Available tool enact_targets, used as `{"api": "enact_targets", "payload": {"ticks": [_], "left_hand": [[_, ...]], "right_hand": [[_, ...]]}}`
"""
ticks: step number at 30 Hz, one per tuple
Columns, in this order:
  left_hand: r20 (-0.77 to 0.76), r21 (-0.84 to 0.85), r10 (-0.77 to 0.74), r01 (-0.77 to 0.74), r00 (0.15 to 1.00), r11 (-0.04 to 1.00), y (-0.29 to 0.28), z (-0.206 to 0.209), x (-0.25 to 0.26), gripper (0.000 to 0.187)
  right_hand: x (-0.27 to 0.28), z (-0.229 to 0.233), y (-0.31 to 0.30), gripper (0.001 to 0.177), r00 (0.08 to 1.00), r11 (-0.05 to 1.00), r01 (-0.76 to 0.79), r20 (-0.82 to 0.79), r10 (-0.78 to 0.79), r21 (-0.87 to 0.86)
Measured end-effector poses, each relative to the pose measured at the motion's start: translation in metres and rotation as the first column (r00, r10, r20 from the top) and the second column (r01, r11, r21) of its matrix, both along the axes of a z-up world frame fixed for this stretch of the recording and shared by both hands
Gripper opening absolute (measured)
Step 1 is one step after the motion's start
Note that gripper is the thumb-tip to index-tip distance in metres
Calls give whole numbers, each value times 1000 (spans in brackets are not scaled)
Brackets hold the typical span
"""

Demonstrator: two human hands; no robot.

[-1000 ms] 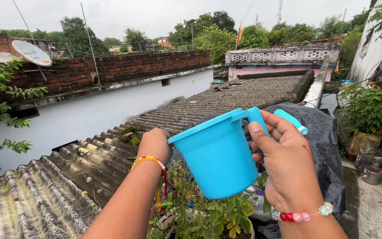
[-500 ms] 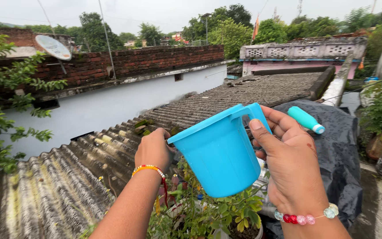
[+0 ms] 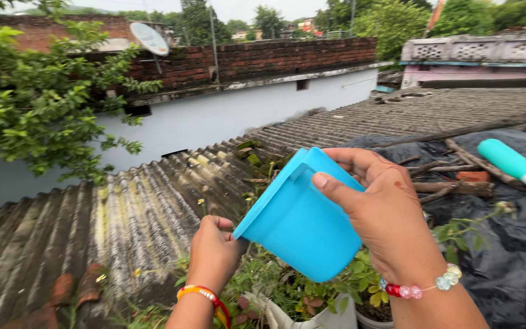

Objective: The person pours water from a blue mug onto potted plants and pulls out weeds by hand, placing the weeds into a clear plastic container.

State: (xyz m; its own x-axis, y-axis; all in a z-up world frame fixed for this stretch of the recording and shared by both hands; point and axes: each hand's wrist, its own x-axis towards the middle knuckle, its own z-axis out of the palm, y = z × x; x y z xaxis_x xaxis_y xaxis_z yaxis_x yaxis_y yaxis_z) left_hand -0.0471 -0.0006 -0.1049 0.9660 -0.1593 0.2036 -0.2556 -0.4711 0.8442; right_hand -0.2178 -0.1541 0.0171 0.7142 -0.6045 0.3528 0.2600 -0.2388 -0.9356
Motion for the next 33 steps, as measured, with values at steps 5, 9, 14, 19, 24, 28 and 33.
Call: {"api": "enact_targets", "payload": {"ticks": [5, 9, 14, 19, 24, 28, 33], "left_hand": [[3, -83, 24, -24, 1000, 996, 37, -12, 9, 34], [41, -124, 77, -72, 996, 990, 64, -12, 13, 26], [-107, -167, 95, -112, 990, 980, 90, -30, 13, 20], [-260, -456, -41, -85, 965, 886, 107, -56, 33, 19], [-334, -479, -79, -96, 939, 873, 118, -84, 50, 20], [-391, -388, -123, -42, 912, 920, 128, -94, 58, 21], [-410, -378, -197, 31, 891, 925, 139, -101, 63, 21]], "right_hand": [[10, -1, 20, 39, 996, 968, -84, -17, 83, -238], [16, 0, 27, 40, 991, 926, -124, -7, 130, -357], [27, -2, 41, 44, 998, 633, 32, 53, 15, -774], [31, 3, 64, 44, 987, 704, -162, -118, 112, -692], [32, -1, 89, 44, 983, 648, -166, -72, 169, -743], [31, -6, 104, 42, 975, 617, -214, -121, 189, -758], [36, -8, 120, 43, 982, 566, -167, -87, 165, -807]]}}
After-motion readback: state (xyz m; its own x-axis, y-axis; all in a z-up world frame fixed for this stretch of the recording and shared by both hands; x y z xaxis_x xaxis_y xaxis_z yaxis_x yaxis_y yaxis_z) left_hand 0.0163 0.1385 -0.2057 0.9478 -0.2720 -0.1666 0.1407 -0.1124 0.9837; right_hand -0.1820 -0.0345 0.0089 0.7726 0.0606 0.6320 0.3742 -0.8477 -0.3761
